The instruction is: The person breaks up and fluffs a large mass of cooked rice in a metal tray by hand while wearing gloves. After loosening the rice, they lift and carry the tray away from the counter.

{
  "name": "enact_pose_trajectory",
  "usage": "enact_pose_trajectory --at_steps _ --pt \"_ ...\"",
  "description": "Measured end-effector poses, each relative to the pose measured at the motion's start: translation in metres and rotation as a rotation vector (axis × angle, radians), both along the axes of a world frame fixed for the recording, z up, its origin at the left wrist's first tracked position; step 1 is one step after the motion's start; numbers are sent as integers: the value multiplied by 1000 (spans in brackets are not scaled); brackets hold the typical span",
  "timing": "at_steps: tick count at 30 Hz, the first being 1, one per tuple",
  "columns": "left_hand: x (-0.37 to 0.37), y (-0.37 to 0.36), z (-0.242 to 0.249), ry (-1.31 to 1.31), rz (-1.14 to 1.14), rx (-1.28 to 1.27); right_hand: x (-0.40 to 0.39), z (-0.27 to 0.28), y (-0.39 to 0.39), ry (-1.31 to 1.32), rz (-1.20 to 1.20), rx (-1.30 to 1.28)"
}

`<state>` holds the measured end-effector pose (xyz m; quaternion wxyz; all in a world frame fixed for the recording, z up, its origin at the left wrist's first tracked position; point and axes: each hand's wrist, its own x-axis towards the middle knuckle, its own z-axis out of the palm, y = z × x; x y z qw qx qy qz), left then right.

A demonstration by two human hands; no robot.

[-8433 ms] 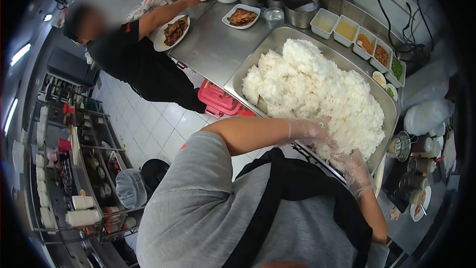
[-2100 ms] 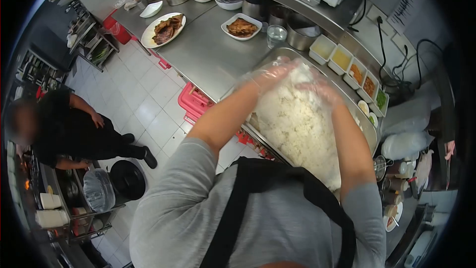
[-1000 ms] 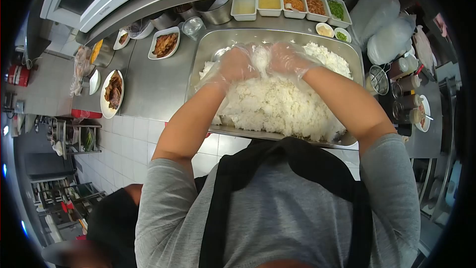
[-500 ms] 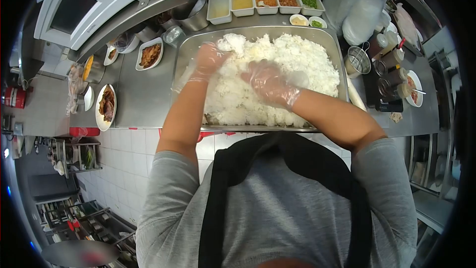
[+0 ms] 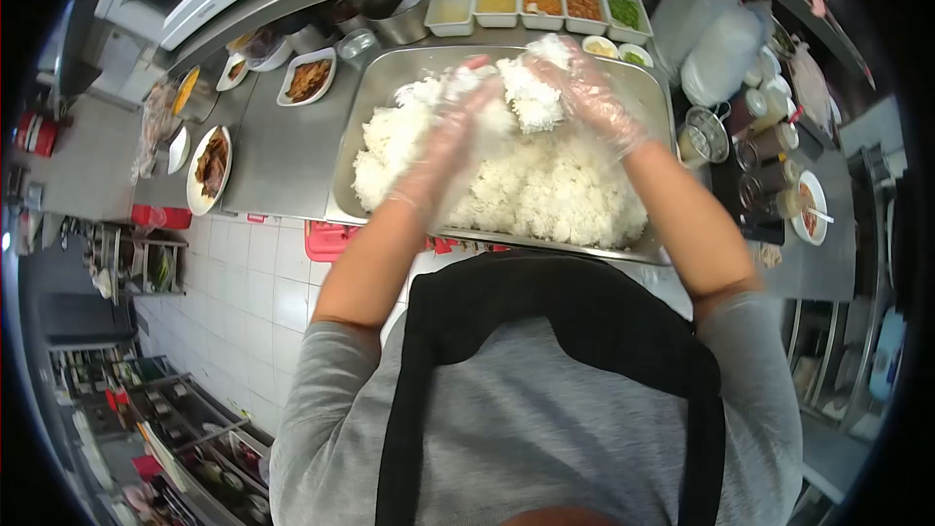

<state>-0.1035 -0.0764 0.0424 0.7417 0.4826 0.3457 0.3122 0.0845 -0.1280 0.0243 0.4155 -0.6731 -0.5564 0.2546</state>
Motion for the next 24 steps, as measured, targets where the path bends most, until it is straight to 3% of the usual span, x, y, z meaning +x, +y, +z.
enact_pose_trajectory --at_steps 1,3,4,6,7,9,13,14,16,19,20,21,22,24 --pt "12 -10 -10 -23 38 25 9 -27 9 -107 69 105" --pt "42 -9 -68 -190 172 389 2 -65 23 -428 -72 195" --pt "44 -24 -49 30 257 413 -4 -75 25 -558 -134 231" --pt "60 -9 -94 -173 270 375 -16 -80 4 -668 -202 238" --pt "54 -11 -81 -145 238 403 -17 -81 0 -700 -247 227" --pt "48 -25 -54 -85 154 445 -13 -76 -3 -273 -270 252" --pt "46 -29 -6 -182 147 -397 -32 -57 -14 830 -300 324" --pt "50 -25 -12 -270 161 -419 -34 -54 -14 966 -212 399" --pt "62 -19 -25 -445 188 -460 -32 -55 -12 1019 -193 383" --pt "61 -29 -14 -422 128 -434 -29 -49 -13 944 -104 348" --pt "68 -17 -33 -354 91 -428 -32 -44 -14 878 -98 370" --pt "73 -14 -32 -453 97 -462 -37 -37 -16 813 -93 393" --pt "76 -14 -29 -554 100 -495 -43 -30 -19 919 -83 362" --pt "71 -20 -30 -673 52 -362 -52 -17 -24 852 -32 401"
